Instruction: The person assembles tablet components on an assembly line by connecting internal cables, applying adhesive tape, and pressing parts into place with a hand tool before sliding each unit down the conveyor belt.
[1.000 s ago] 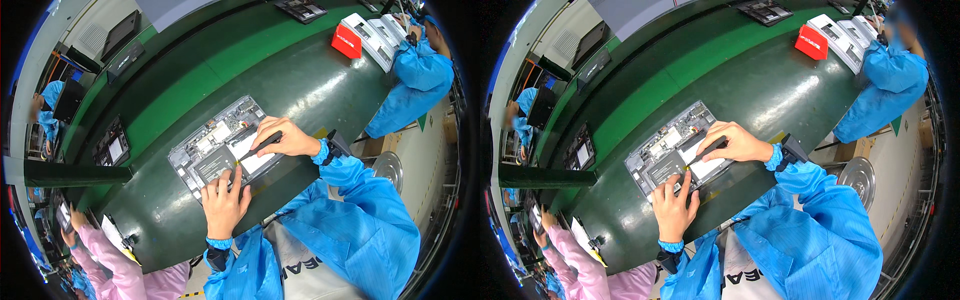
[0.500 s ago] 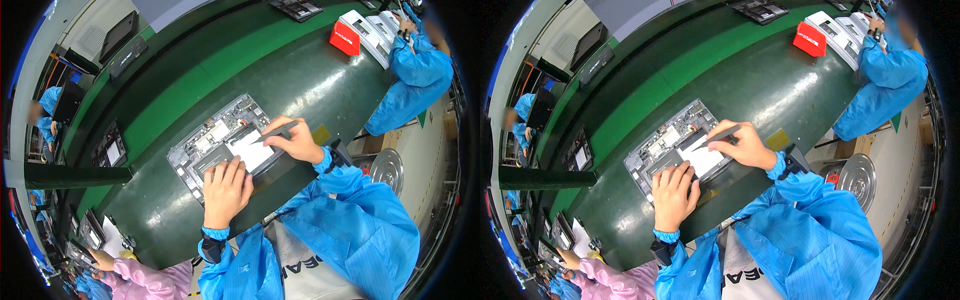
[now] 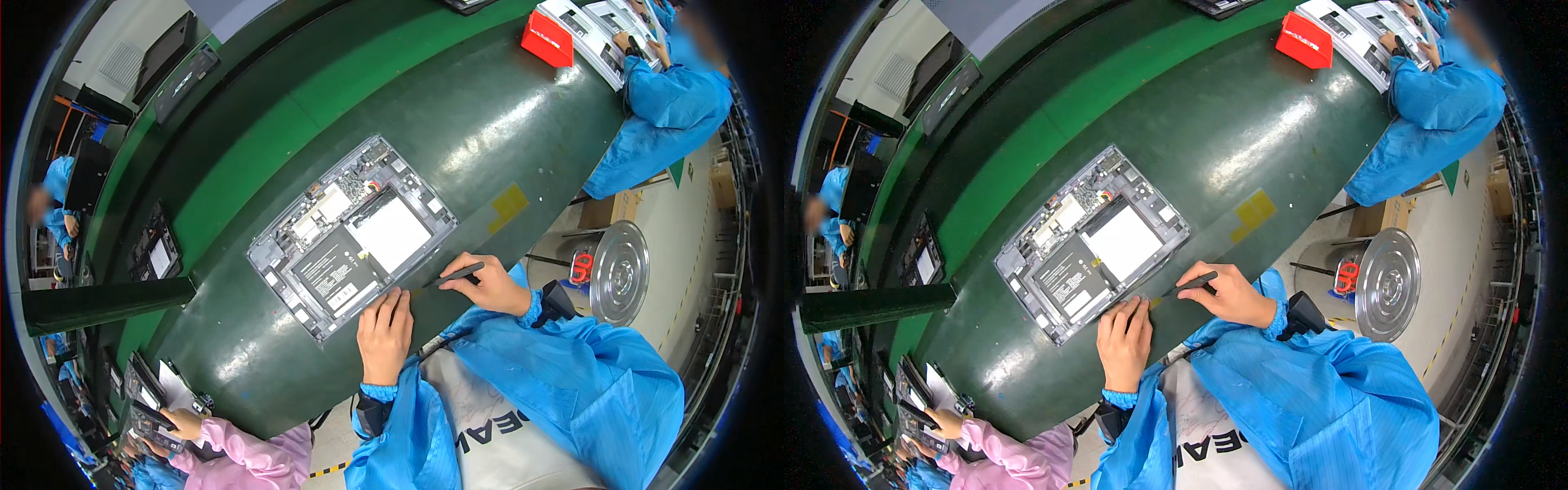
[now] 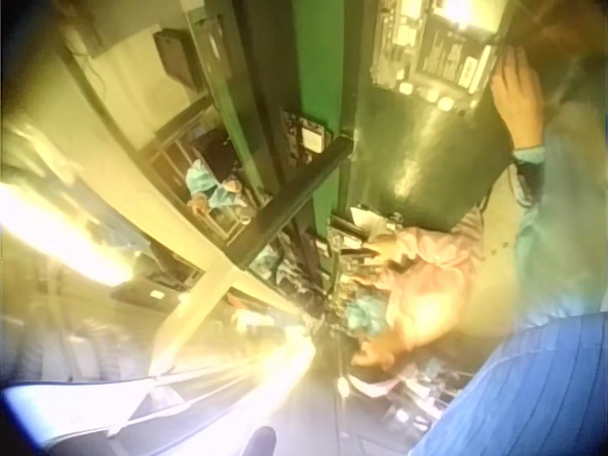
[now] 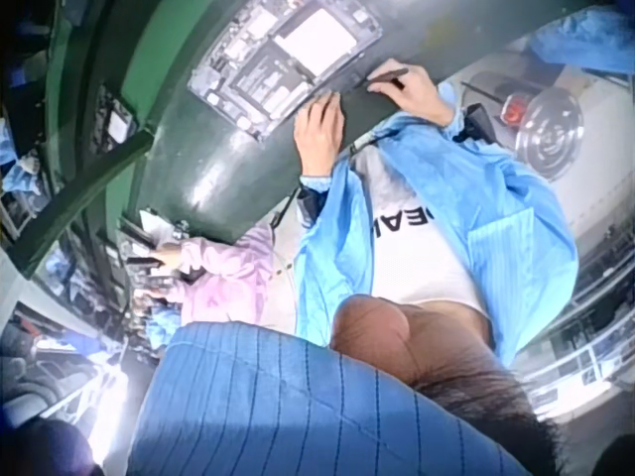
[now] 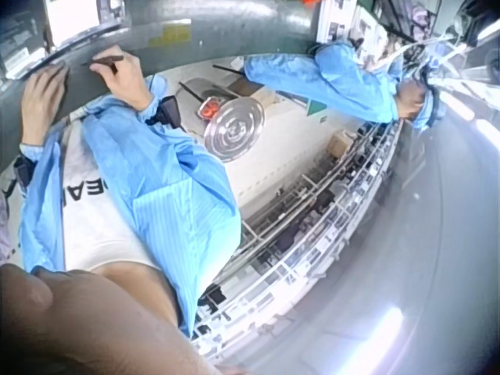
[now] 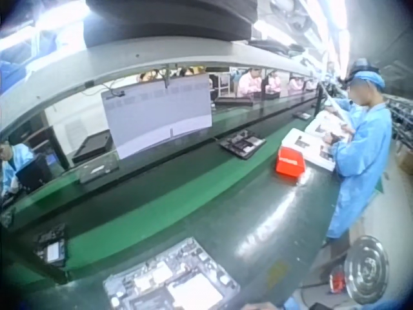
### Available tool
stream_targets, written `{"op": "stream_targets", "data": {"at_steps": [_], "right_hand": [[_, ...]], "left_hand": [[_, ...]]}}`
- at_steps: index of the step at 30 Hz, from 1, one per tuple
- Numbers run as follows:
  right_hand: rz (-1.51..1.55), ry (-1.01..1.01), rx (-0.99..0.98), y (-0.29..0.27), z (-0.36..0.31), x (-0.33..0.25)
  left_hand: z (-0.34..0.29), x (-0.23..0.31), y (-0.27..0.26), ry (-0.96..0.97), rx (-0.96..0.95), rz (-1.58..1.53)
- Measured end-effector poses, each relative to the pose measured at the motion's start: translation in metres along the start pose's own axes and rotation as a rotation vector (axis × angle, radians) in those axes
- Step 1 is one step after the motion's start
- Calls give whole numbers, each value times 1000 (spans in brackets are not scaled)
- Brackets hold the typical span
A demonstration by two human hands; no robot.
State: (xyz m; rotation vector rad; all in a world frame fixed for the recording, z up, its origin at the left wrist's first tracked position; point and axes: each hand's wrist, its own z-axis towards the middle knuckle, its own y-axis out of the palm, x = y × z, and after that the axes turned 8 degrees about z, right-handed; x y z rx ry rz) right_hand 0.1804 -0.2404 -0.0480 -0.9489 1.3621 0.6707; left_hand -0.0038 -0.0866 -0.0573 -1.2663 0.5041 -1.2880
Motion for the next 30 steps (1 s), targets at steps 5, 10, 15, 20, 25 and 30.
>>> {"op": "stream_targets", "data": {"at_steps": [5,10,15,20,25,30], "right_hand": [[-17,12,-25,0,-1,-1],[-66,-41,-43,-2,-1,-4],[-109,-147,-29,-2,-1,-6],[-59,-441,-35,-10,0,-1],[267,-348,165,-57,17,-32],[281,-273,-92,-135,115,-64]], "left_hand": [[2,3,4,-4,-41,1],[9,9,2,-26,-39,11],[12,12,4,-34,-31,17],[22,15,7,-60,-7,-11],[29,22,4,-70,125,-97],[71,49,-45,-196,273,-234]]}}
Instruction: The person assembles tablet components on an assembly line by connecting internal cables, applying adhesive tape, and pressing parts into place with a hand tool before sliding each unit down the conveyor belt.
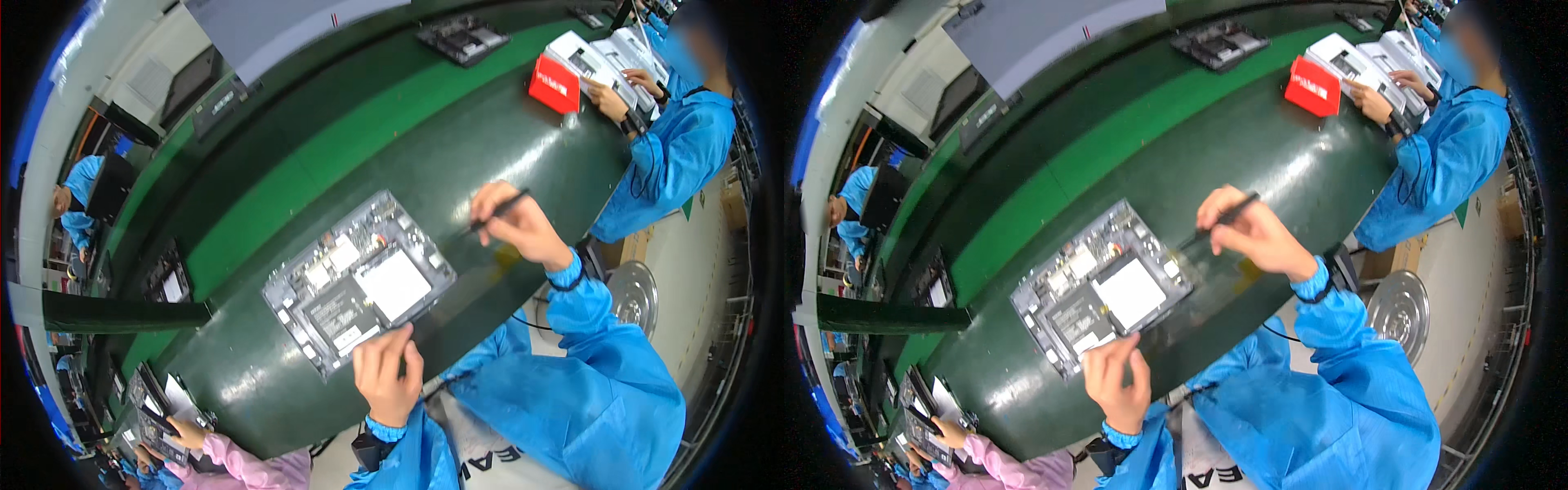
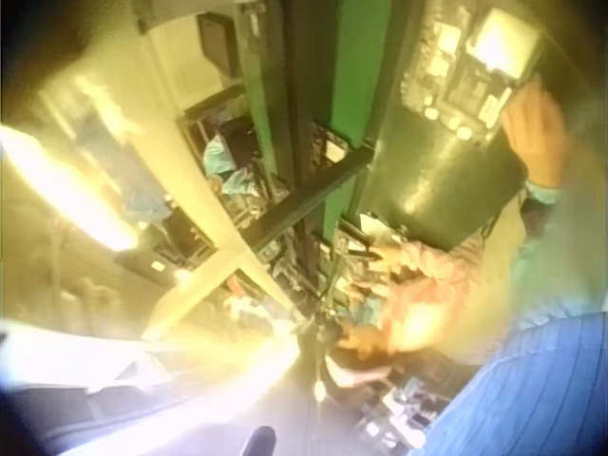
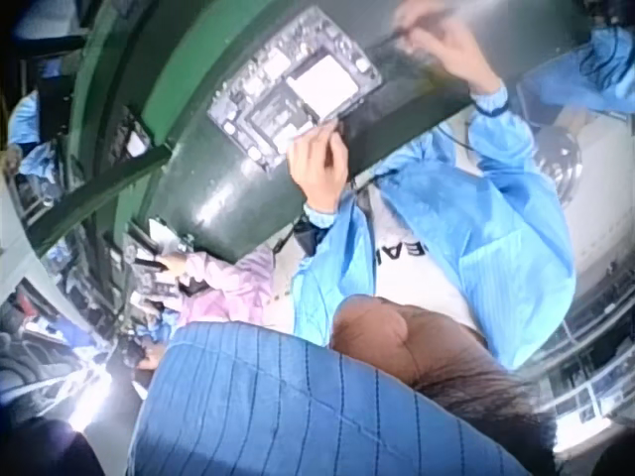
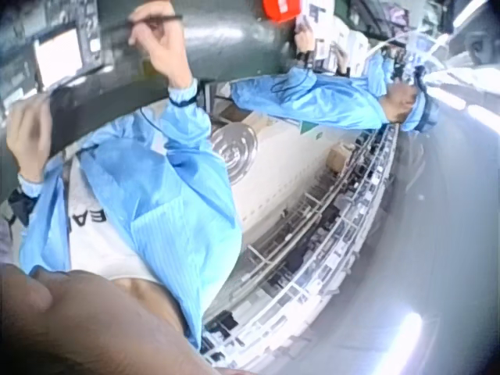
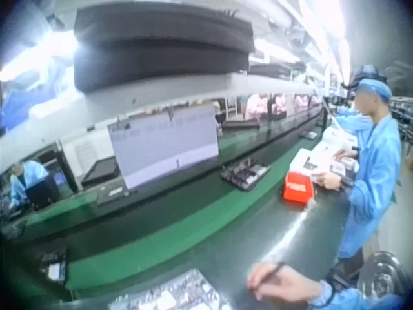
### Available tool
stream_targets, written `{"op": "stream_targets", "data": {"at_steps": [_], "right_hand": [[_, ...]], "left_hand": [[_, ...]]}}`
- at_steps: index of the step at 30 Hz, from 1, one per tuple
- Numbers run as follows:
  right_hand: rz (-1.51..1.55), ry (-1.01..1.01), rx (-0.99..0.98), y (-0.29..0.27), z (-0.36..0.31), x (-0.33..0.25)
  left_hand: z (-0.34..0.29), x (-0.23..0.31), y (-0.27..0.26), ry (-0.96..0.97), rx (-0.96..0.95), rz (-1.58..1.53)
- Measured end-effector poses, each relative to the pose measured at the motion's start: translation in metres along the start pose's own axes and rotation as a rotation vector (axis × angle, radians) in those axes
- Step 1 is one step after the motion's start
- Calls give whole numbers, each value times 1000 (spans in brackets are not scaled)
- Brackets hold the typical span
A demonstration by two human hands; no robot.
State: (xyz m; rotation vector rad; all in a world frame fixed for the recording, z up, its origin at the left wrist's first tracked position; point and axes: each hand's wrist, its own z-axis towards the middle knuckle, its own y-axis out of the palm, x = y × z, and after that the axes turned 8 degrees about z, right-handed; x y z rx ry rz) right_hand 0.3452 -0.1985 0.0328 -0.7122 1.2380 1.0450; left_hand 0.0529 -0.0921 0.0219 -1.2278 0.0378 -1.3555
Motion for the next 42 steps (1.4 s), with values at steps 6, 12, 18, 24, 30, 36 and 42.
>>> {"op": "stream_targets", "data": {"at_steps": [6,12,18,24,30,36,42], "right_hand": [[48,175,-78,6,100,33],[20,140,-205,30,134,64],[-253,111,-290,47,134,57],[-309,62,-295,49,133,65],[-406,-6,-300,54,134,67],[-293,-209,79,53,134,61],[-475,-85,122,48,89,31]], "left_hand": [[81,-21,47,-72,-72,282],[79,-31,50,98,-148,265],[76,-32,51,178,-142,389],[77,-31,49,170,-156,364],[80,-32,47,193,-178,390],[90,-29,46,129,-204,375],[112,-44,34,-8,-91,346]]}}
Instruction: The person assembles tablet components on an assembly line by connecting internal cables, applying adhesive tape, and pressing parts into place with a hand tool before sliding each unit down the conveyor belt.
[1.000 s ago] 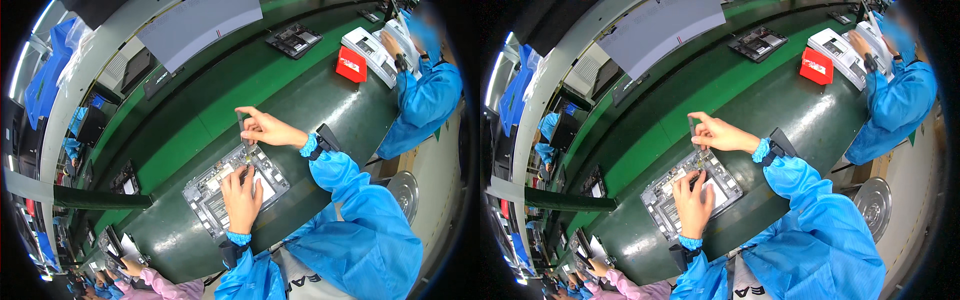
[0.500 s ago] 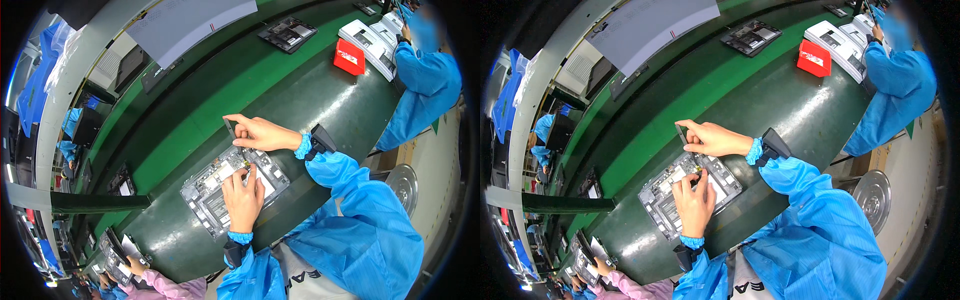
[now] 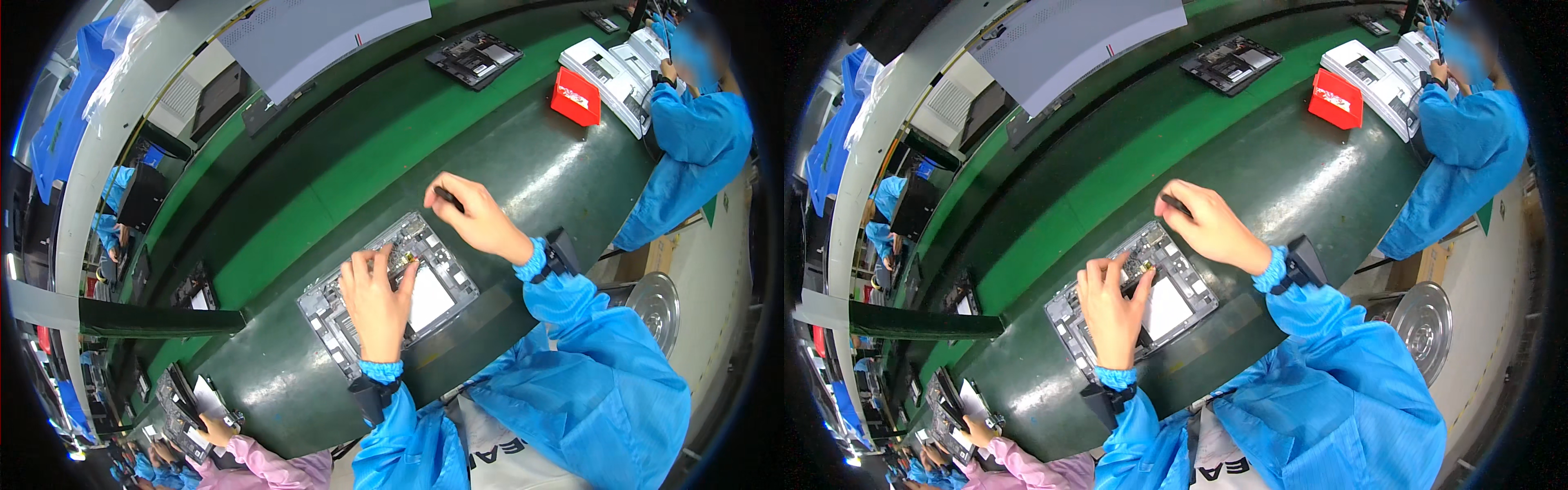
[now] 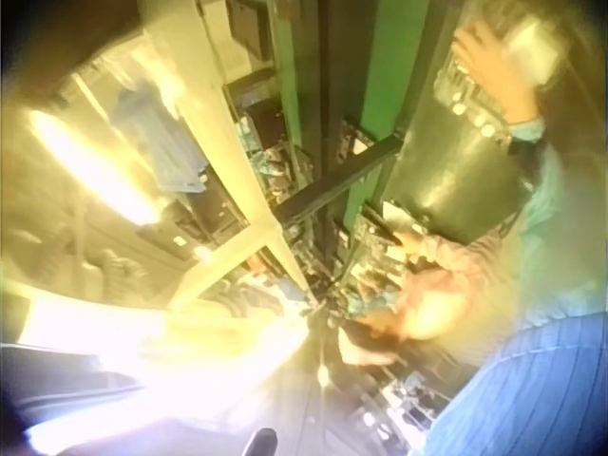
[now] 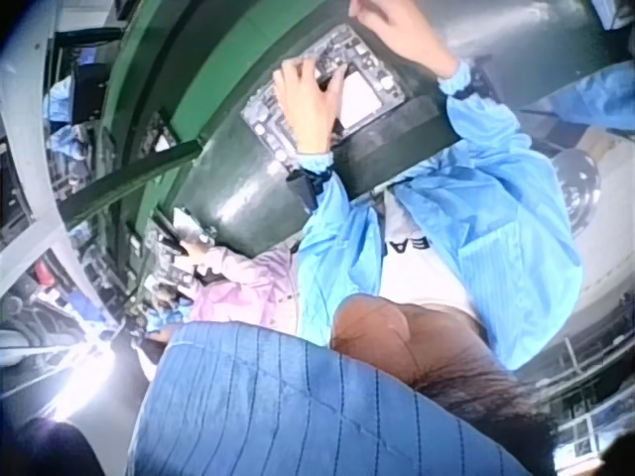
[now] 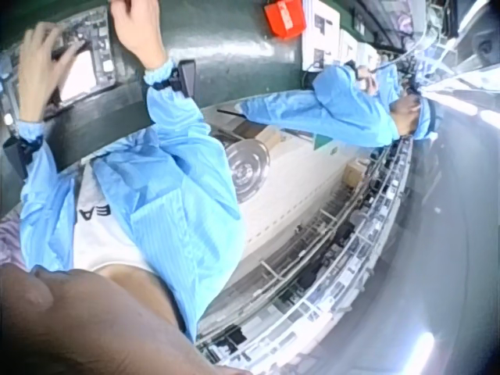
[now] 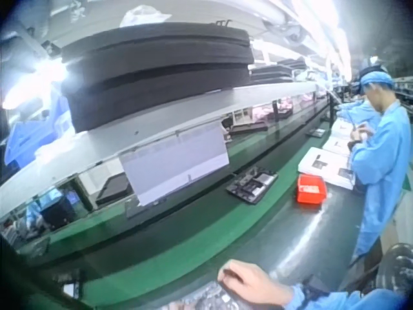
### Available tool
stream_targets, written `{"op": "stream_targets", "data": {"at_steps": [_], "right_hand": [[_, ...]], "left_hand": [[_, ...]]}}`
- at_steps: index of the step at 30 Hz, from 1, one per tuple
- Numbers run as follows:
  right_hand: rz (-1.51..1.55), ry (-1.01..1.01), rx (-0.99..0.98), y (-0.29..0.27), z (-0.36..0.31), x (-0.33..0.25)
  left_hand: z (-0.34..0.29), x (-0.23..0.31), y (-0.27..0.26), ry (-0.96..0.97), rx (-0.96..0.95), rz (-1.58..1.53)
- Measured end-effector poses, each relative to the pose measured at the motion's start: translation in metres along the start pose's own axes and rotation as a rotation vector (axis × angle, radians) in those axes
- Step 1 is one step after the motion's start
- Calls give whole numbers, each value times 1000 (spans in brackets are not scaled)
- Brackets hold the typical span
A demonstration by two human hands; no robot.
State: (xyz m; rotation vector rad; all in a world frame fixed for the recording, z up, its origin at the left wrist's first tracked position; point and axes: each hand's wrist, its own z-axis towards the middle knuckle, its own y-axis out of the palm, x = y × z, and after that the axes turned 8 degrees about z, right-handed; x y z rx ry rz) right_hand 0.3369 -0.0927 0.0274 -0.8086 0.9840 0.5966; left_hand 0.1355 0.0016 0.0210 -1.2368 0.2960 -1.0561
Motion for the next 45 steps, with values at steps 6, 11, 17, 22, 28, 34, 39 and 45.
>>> {"op": "stream_targets", "data": {"at_steps": [6,11,17,22,28,34,39,45], "right_hand": [[-310,168,-103,15,-33,-8],[-350,204,-24,33,-15,-6],[-422,389,-161,11,-45,-10],[-90,274,62,22,-90,3],[702,410,127,35,-69,-13],[764,545,189,-1,76,58],[544,466,390,22,159,152],[-76,114,728,17,196,153]], "left_hand": [[-17,-30,-32,-162,96,-17],[-73,-79,-35,-441,127,-53],[-134,-97,-16,-643,16,-807],[-126,-77,-6,-600,138,-755],[-108,-67,-37,-598,208,-1021],[-75,-78,-47,-326,249,-655],[-90,-62,-16,33,54,-313],[-73,-53,15,165,-13,42]]}}
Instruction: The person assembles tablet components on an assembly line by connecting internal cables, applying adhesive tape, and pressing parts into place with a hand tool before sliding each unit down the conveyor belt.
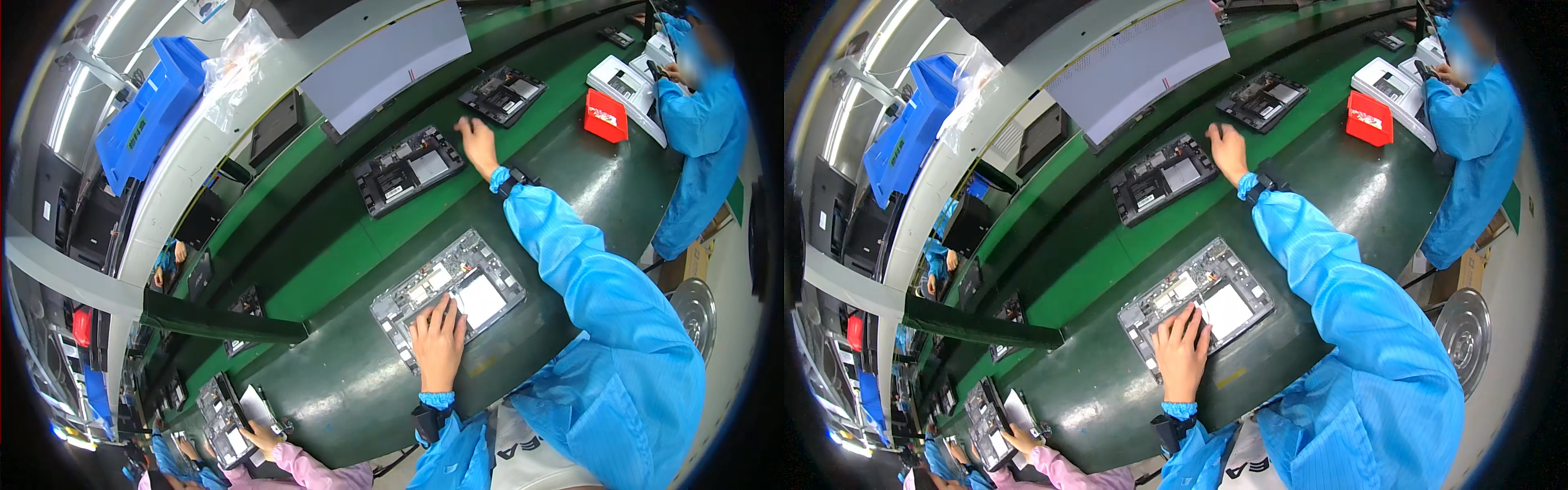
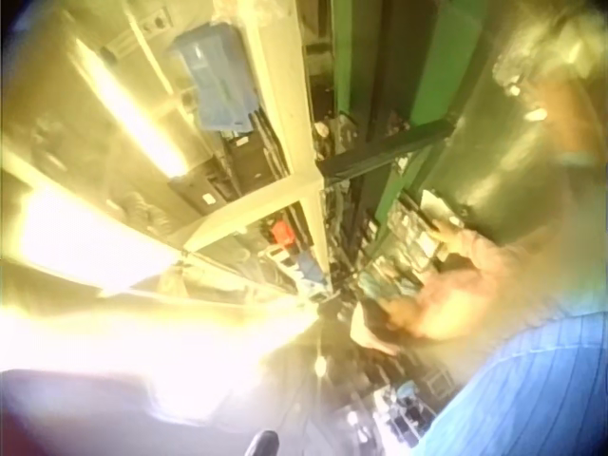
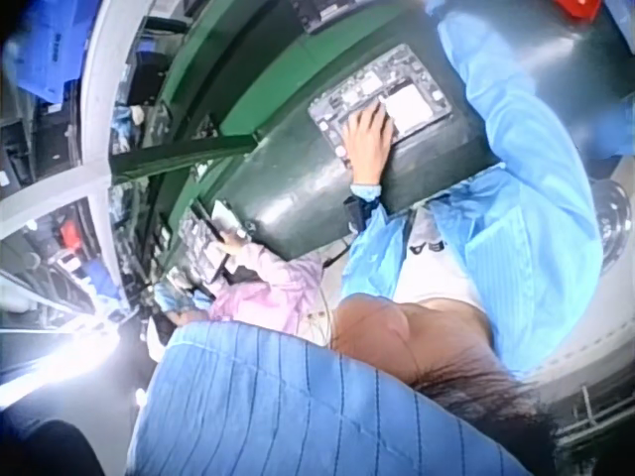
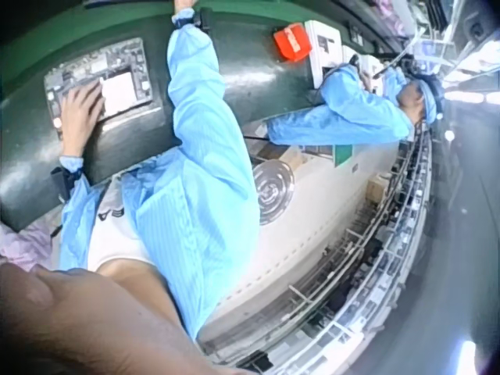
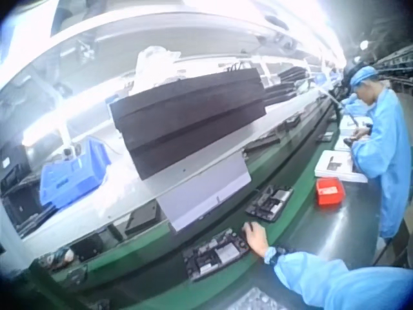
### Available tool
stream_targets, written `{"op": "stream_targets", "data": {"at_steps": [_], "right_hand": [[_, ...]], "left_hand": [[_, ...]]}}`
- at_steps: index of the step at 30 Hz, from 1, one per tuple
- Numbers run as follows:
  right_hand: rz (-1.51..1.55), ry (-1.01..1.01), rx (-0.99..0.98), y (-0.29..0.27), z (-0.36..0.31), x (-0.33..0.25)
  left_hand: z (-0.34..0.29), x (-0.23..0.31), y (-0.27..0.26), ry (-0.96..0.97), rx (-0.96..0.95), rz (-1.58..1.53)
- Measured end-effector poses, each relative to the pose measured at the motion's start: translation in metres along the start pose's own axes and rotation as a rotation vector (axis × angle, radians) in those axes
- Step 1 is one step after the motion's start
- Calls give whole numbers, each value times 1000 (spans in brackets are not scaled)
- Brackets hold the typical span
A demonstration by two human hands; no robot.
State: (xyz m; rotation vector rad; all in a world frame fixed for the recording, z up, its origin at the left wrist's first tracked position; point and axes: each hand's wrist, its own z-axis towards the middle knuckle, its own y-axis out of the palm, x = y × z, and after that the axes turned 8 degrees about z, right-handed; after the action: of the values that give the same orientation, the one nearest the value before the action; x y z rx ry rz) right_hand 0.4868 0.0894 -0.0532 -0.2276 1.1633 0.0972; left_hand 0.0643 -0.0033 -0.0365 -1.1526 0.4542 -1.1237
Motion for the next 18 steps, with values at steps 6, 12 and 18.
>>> {"op": "stream_targets", "data": {"at_steps": [6,12,18], "right_hand": [[136,42,-530,-91,-71,-102],[198,-26,-1033,-157,-172,-112],[-103,-523,-1122,-168,-189,-114]], "left_hand": [[6,-1,-11,36,4,20],[1,-17,-9,71,-14,26],[6,-21,-11,91,-30,-38]]}}
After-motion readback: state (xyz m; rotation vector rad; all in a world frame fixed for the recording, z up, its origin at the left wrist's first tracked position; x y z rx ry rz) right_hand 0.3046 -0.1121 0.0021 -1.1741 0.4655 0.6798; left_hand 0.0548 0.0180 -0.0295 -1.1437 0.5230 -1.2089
